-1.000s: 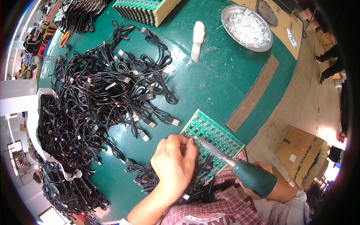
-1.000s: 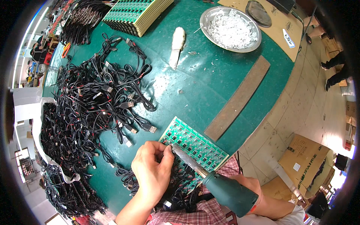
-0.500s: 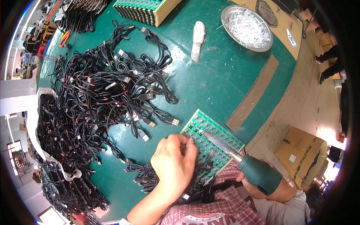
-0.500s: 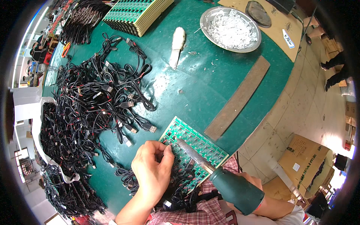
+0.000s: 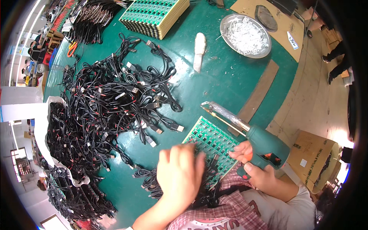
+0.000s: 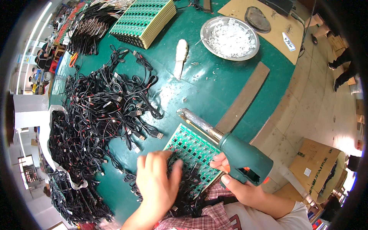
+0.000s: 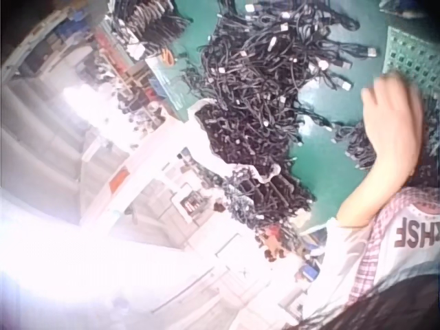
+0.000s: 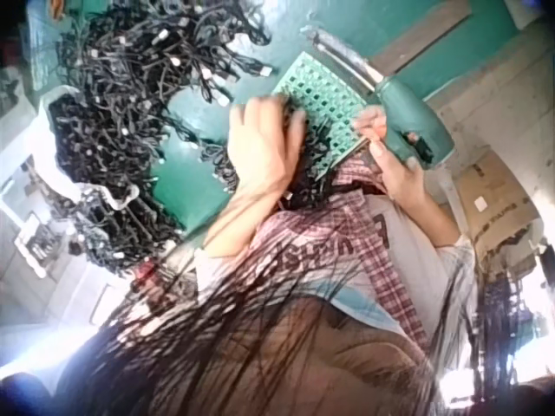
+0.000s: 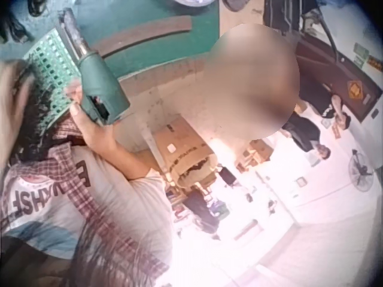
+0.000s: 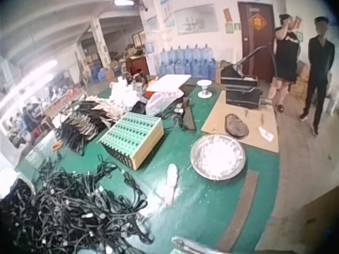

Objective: The person solders connections on a circuit board with a soldering iron, working on an array of LED components and wire bundles.

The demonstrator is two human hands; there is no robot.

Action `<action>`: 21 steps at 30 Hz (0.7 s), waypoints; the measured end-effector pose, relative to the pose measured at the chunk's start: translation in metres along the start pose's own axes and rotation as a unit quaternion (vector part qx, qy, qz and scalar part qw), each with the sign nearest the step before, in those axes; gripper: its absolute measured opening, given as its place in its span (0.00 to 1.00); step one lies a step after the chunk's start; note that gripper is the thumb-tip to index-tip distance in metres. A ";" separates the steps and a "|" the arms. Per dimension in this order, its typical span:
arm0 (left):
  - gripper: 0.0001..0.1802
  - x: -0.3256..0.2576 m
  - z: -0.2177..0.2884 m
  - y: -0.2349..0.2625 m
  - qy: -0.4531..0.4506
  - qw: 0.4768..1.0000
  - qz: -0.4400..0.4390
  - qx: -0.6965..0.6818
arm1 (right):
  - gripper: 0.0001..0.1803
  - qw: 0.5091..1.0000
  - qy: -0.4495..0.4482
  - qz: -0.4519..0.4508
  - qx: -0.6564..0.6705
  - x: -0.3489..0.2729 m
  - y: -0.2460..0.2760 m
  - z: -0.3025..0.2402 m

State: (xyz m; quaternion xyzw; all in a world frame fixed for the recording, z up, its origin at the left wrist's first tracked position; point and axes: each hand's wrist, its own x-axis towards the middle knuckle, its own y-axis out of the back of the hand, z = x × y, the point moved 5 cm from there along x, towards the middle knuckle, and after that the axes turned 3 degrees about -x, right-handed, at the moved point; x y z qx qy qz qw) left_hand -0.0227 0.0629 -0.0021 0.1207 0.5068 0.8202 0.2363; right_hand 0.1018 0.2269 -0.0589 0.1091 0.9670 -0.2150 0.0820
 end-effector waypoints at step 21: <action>0.20 -0.037 -0.021 0.012 -0.211 0.940 -0.209 -0.170 | 0.19 0.995 0.029 0.030 0.088 -0.003 -0.001 0.003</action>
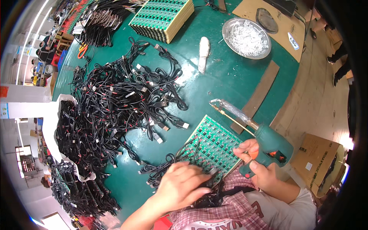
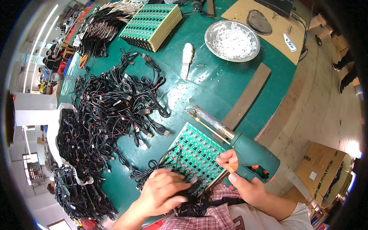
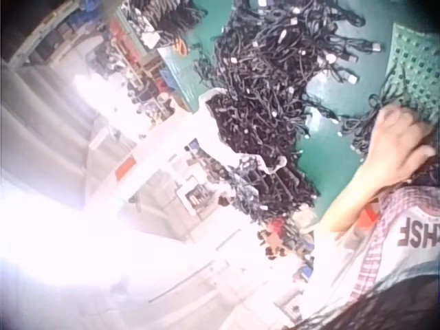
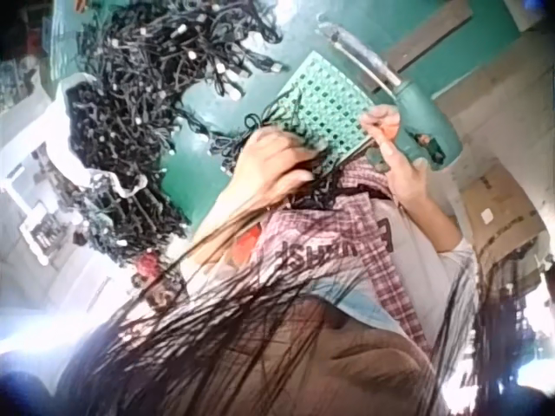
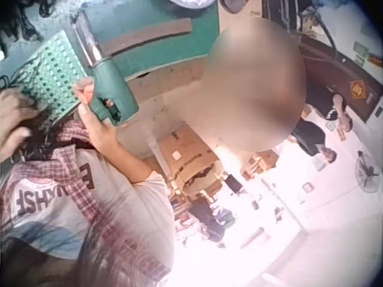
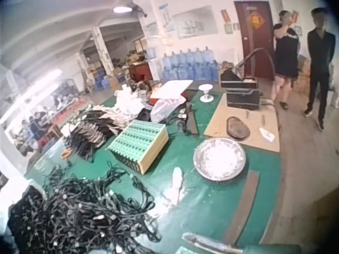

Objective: The person solders connections on a circuit board with a soldering iron, working on an array of LED components and wire bundles.

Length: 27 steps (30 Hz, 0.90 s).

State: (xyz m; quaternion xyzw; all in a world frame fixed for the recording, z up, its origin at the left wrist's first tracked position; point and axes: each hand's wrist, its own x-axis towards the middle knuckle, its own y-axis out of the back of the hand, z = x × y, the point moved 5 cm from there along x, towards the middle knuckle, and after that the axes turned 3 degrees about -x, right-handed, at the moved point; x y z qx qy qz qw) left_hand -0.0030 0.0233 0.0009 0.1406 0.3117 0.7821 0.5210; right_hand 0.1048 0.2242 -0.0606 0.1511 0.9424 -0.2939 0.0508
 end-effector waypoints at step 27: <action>0.12 0.110 -0.083 0.104 0.036 0.876 0.349 0.330 | 0.20 1.000 0.008 -0.014 -0.006 -0.014 0.001 0.015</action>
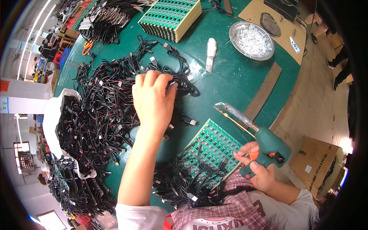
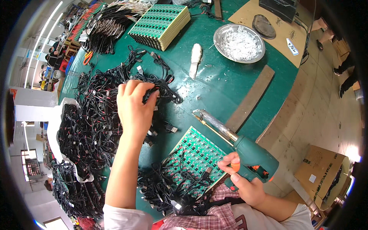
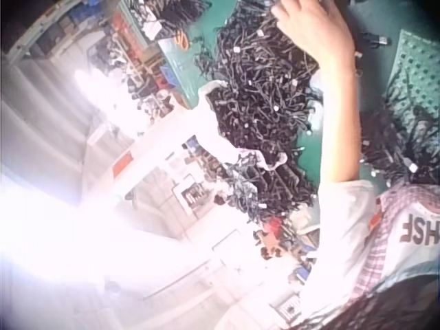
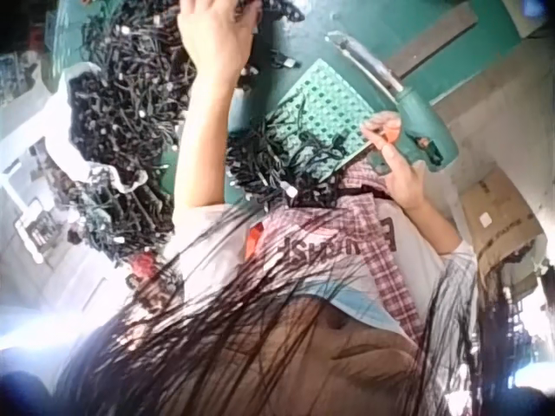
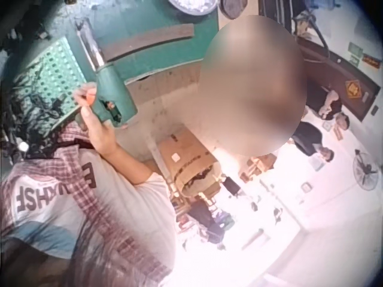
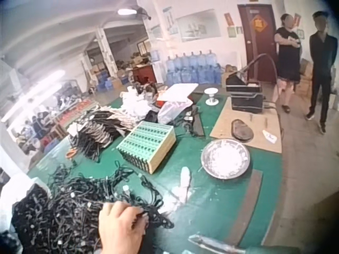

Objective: The person solders connections on a circuit board with a soldering iron, working on an array of LED components and wire bundles.

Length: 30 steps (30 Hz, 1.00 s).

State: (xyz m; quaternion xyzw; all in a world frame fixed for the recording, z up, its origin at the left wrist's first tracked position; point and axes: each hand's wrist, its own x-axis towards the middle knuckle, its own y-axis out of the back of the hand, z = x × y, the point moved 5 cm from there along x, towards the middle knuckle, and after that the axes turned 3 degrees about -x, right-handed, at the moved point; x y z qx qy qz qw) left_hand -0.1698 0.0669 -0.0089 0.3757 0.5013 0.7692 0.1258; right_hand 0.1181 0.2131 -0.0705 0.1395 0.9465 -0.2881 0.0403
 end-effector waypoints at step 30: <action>0.07 -0.027 0.022 0.117 0.279 0.849 -0.245 -0.377 | 0.19 0.999 -0.046 0.009 0.003 -0.004 0.013 -0.015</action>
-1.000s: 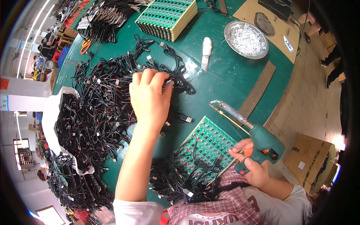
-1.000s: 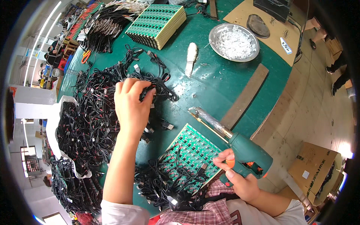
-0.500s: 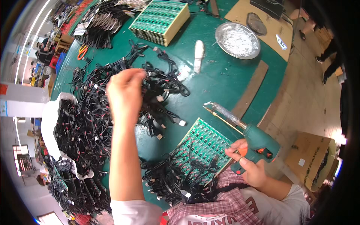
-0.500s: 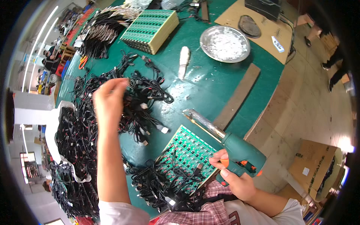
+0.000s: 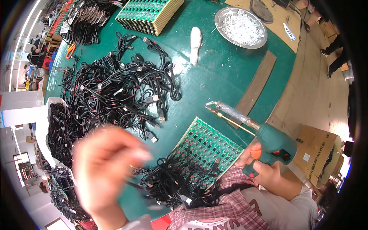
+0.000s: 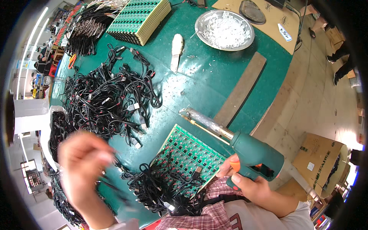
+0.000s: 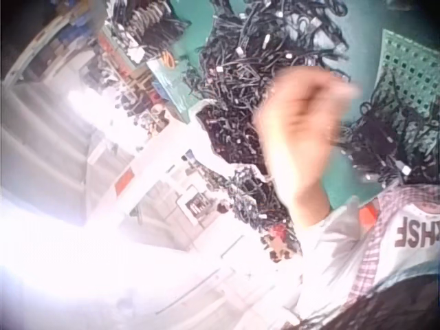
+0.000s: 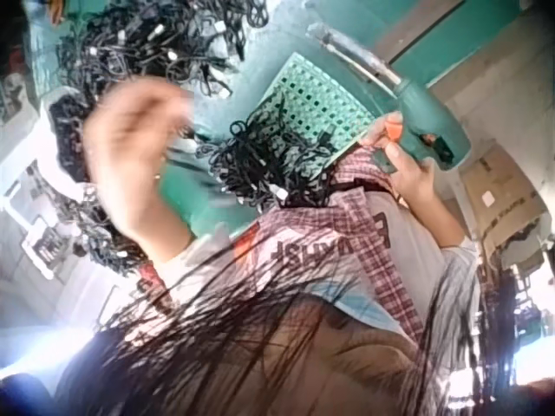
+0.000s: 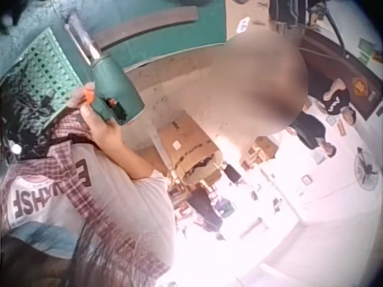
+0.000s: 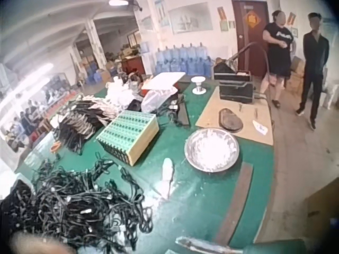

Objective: The person solders connections on a circuit board with a soldering iron, working on an array of LED components and wire bundles.

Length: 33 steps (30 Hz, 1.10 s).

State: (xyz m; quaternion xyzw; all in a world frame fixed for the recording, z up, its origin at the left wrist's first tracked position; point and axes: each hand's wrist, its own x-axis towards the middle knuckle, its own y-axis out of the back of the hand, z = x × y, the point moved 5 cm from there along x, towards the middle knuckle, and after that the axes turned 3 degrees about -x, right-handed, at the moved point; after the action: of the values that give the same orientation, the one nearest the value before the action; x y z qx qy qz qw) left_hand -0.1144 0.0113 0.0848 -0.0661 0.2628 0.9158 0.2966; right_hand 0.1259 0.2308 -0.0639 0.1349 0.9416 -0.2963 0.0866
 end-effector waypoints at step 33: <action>0.03 -0.042 -0.046 0.058 -0.065 0.955 -0.274 -0.094 | 0.22 0.998 -0.021 -0.043 0.031 0.027 -0.027 0.005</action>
State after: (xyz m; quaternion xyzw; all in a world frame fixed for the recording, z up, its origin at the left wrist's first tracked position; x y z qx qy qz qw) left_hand -0.1151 -0.0735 0.0825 -0.1035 0.1280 0.8223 0.5447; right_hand 0.0929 0.2126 -0.0598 0.0908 0.9347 -0.3319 0.0890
